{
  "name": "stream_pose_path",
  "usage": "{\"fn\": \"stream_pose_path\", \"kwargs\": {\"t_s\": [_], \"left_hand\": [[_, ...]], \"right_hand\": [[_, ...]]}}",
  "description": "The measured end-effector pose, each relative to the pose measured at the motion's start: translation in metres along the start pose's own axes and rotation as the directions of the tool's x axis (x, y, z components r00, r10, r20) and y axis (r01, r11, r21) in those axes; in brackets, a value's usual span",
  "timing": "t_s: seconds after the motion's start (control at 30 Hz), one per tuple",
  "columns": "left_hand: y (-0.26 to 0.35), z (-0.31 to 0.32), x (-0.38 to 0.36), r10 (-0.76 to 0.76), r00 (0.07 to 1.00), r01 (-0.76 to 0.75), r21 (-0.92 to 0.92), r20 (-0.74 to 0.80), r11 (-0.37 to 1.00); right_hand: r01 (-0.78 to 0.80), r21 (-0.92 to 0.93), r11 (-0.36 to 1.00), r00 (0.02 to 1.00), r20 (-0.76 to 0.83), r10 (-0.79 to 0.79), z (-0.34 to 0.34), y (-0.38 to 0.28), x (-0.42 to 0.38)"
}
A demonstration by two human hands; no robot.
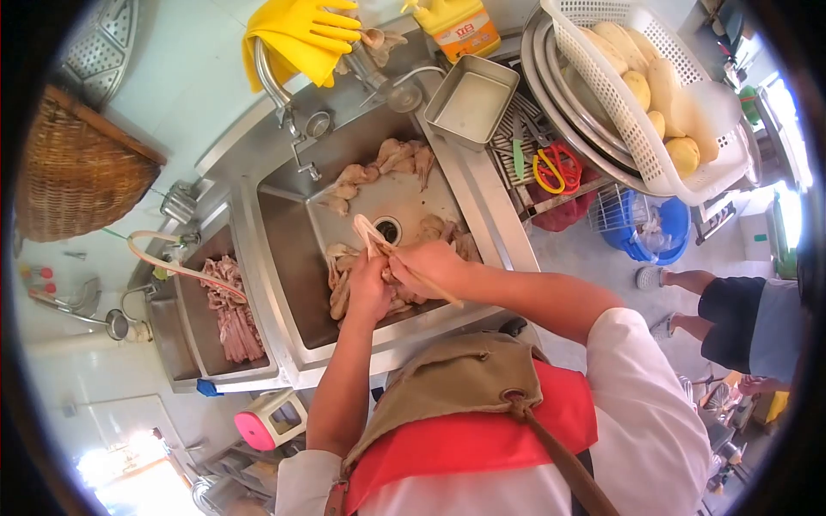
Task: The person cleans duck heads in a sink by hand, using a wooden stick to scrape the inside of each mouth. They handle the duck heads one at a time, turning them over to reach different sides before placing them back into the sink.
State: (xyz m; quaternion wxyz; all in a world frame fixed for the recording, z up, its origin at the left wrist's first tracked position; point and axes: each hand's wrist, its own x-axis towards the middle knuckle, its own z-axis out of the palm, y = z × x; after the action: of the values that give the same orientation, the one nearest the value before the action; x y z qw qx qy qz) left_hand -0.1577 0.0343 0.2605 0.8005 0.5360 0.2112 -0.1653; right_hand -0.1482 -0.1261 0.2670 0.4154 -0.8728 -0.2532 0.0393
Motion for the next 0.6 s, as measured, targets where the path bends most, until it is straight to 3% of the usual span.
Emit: {"fn": "stream_pose_path", "kwargs": {"t_s": [0.03, 0.07, 0.1, 0.17, 0.2, 0.23, 0.27, 0.3, 0.33, 0.37, 0.4, 0.47, 0.6], "left_hand": [[-0.005, -0.002, 0.003, 0.082, 0.997, -0.078, 0.302, 0.000, 0.950], [-0.013, -0.008, 0.009, 0.160, 0.987, -0.150, 0.579, 0.033, 0.802], [-0.017, -0.012, 0.013, 0.224, 0.970, -0.212, 0.796, 0.099, 0.567], [-0.018, -0.020, 0.011, 0.163, 0.966, -0.240, 0.925, 0.199, 0.294], [0.000, 0.000, -0.006, 0.081, 0.979, -0.204, 0.907, 0.188, 0.369], [-0.024, -0.031, 0.015, -0.015, 0.980, -0.148, 0.785, 0.196, 0.602], [-0.009, -0.007, 0.001, -0.022, 0.995, -0.070, 0.839, 0.097, 0.540], [0.012, 0.021, -0.013, -0.075, 0.983, -0.099, 0.819, 0.170, 0.565], [0.007, 0.016, -0.006, -0.274, 0.961, 0.217, 0.560, 0.019, 0.800], [-0.023, -0.030, 0.030, -0.077, 0.985, -0.050, 0.682, 0.155, 0.730], [-0.027, -0.038, 0.052, -0.219, 0.974, 0.130, 0.634, 0.063, 0.763], [-0.032, -0.040, 0.060, -0.228, 0.935, 0.037, 0.564, 0.271, 0.825], [-0.036, -0.012, 0.045, -0.251, 0.915, 0.005, 0.612, 0.317, 0.791]], "right_hand": [[-0.140, 0.243, 0.960, 0.990, 0.005, 0.144, -0.001, 0.002, 0.001], [-0.265, 0.470, 0.842, 0.959, 0.034, 0.282, -0.003, 0.005, 0.003], [-0.357, 0.666, 0.655, 0.909, 0.086, 0.408, -0.005, 0.009, 0.005], [-0.492, 0.588, 0.642, 0.861, 0.216, 0.461, -0.002, 0.027, 0.009], [-0.562, 0.542, 0.625, 0.818, 0.250, 0.518, 0.003, 0.049, 0.010], [-0.261, 0.267, 0.927, 0.963, 0.133, 0.233, 0.015, 0.056, 0.006], [0.079, -0.104, 0.991, 0.997, 0.000, -0.079, 0.026, 0.063, 0.002], [0.101, -0.064, 0.993, 0.994, 0.038, -0.099, 0.023, 0.055, 0.000], [-0.047, -0.010, 0.999, 0.996, 0.075, 0.047, 0.006, 0.030, -0.008], [-0.197, 0.032, 0.980, 0.975, 0.110, 0.193, -0.013, 0.003, -0.017], [0.006, -0.081, 0.997, 0.993, 0.120, 0.003, 0.001, 0.012, -0.019], [0.016, -0.123, 0.992, 0.991, 0.131, 0.000, -0.006, 0.004, -0.033], [0.022, -0.171, 0.985, 0.995, 0.096, -0.005, -0.021, -0.006, -0.049]]}}
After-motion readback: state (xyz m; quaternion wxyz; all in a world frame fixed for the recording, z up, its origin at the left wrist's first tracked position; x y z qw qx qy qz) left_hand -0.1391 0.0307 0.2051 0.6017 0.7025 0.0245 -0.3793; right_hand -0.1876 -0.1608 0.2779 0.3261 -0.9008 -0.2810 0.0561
